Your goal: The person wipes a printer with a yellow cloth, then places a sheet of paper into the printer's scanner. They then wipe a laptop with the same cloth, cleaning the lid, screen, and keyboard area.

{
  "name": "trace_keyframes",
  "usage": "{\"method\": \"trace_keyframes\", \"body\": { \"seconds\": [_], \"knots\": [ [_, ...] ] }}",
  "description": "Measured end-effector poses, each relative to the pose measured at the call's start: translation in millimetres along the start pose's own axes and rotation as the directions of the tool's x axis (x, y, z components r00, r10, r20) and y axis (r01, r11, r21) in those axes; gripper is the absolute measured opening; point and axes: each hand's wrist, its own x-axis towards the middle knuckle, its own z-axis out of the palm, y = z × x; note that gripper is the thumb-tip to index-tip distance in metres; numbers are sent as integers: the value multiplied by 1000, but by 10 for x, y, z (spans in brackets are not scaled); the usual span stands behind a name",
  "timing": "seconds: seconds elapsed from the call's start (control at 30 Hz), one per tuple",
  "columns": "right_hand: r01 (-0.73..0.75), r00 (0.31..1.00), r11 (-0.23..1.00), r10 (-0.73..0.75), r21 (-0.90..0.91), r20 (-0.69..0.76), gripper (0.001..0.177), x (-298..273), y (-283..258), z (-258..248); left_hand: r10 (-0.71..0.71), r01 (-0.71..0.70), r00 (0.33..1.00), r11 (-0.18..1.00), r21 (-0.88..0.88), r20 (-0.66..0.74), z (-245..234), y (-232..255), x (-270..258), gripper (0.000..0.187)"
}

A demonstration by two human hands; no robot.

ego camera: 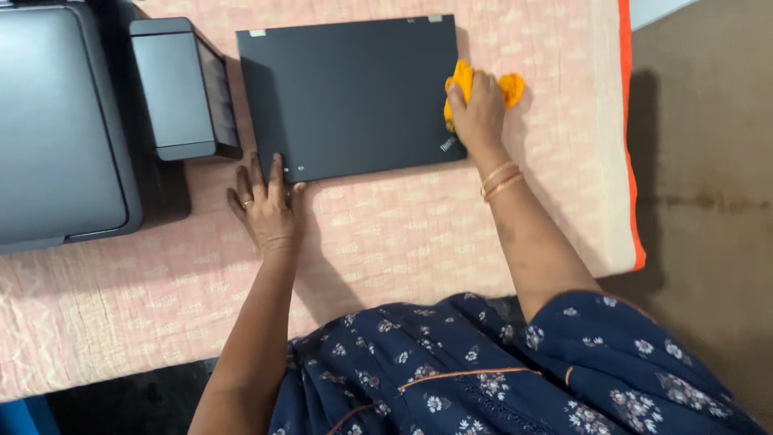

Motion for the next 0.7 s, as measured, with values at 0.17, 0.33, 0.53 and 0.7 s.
{"method": "trace_keyframes", "body": {
  "seconds": [0.17, 0.33, 0.53, 0.7],
  "knots": [
    [17, 1000, 998, -17, -55, 4, 38, -1029, -272, -428, 20, -20, 1000, 1000, -20, -19, 8, -7, 12, 64],
    [-104, 989, 994, 99, 35, 110, 36, -1625, -512, -591, 31, -31, 1000, 999, -34, 2, -33, -32, -3, 63],
    [-207, 919, 959, 258, 194, -299, 48, -1529, -723, -232, 0, -9, 999, 963, -271, -35, 14, -150, 18, 66],
    [-339, 869, 935, 355, 109, -345, 55, -1571, -1346, 290, 5, -20, 999, 947, -320, -48, 105, -230, 24, 57]
  ]
}}
